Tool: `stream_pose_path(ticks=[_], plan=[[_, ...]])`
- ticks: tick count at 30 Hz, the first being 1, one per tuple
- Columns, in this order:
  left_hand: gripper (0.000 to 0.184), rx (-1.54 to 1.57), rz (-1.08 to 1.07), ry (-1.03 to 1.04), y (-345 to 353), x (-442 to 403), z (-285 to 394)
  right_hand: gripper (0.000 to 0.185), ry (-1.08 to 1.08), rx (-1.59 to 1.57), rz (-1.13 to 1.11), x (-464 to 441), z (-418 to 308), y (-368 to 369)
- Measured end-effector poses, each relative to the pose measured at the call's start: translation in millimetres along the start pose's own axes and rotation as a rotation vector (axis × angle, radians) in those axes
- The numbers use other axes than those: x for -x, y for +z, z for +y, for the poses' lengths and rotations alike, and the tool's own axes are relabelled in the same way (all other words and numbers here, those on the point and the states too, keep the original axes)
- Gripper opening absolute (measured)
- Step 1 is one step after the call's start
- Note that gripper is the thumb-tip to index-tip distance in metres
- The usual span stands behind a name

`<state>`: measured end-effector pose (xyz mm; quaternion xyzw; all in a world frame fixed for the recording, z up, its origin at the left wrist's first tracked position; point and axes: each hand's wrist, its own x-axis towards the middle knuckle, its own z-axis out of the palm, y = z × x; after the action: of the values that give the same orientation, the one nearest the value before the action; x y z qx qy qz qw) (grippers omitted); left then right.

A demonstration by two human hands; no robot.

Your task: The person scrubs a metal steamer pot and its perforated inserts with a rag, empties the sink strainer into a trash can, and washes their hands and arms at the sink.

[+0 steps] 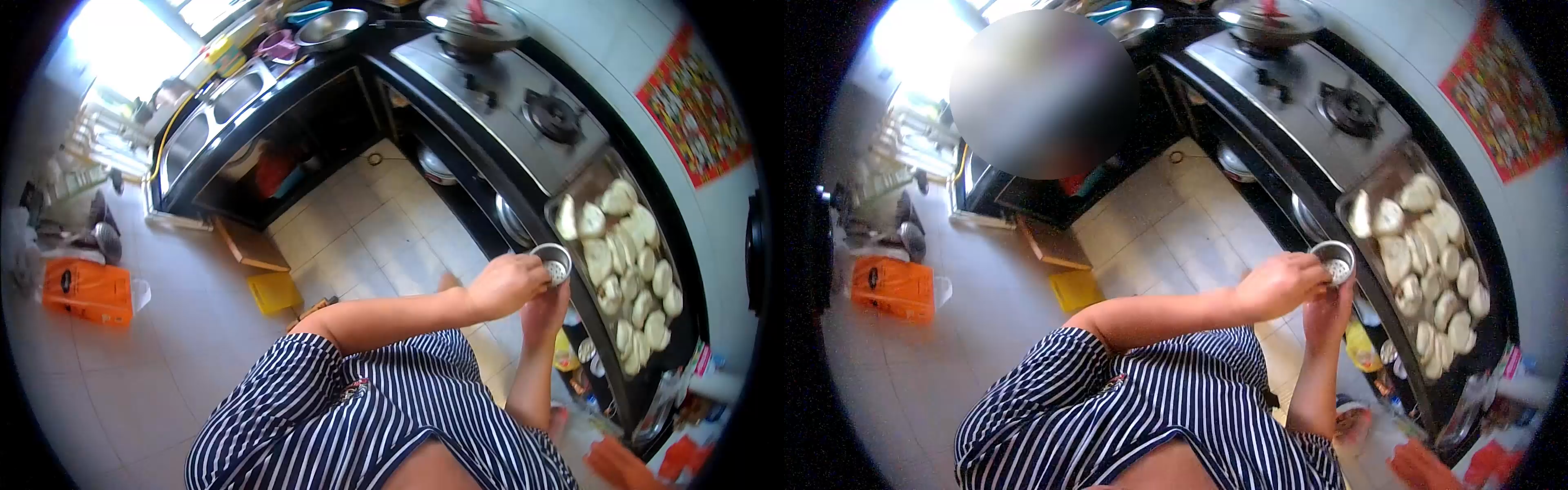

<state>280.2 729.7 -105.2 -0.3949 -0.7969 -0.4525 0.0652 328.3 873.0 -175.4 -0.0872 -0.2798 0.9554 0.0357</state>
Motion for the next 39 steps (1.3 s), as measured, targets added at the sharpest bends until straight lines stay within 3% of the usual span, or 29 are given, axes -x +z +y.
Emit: stream_pose_path(ticks=[1,3,7,12,14,18,22,24,28,31,35,36,37,38,39], plan=[[0.019,0.003,0.027,-0.081,-17,3,-17,0.050,0.029,0.075,-0.075,-23,15,2],[0.014,-0.062,0.118,-0.118,-83,3,-58,0.057,0.048,0.201,-0.185,-60,51,91],[0.010,-0.205,0.333,-0.237,-162,9,-136,0.067,0.229,0.183,-0.303,-138,91,133],[0.013,-0.304,0.521,-0.719,-288,94,-232,0.040,0.401,0.353,-0.154,-238,153,152],[0.016,-0.309,0.601,-0.881,-331,146,-261,0.039,0.492,0.407,-0.146,-279,189,162],[0.021,-0.366,1.006,-1.135,-403,259,-287,0.026,0.679,0.555,-0.097,-343,264,213],[0.028,-0.230,1.375,-1.163,-469,349,-322,0.023,0.734,0.539,-0.140,-394,331,279],[0.028,-0.344,1.400,-1.198,-525,381,-348,0.023,0.752,0.521,-0.165,-410,372,314],[0.030,-0.715,1.145,-1.345,-649,408,-418,0.023,0.741,0.576,-0.164,-425,432,363],[0.032,-0.628,0.860,-1.546,-726,427,-499,0.023,0.733,0.635,-0.073,-430,471,378],[0.026,-0.521,0.458,-1.767,-763,493,-613,0.025,0.717,0.739,0.138,-413,499,382],[0.025,-0.560,0.202,-1.882,-764,521,-657,0.025,0.702,0.755,0.179,-411,505,382],[0.025,-0.488,0.183,-1.921,-766,532,-674,0.025,0.716,0.758,0.190,-411,512,384],[0.026,-0.301,0.402,-1.906,-746,579,-723,0.024,0.698,0.762,0.218,-409,509,380],[0.014,-0.454,0.111,-1.936,-741,586,-743,0.024,0.675,0.772,0.236,-411,516,381]])
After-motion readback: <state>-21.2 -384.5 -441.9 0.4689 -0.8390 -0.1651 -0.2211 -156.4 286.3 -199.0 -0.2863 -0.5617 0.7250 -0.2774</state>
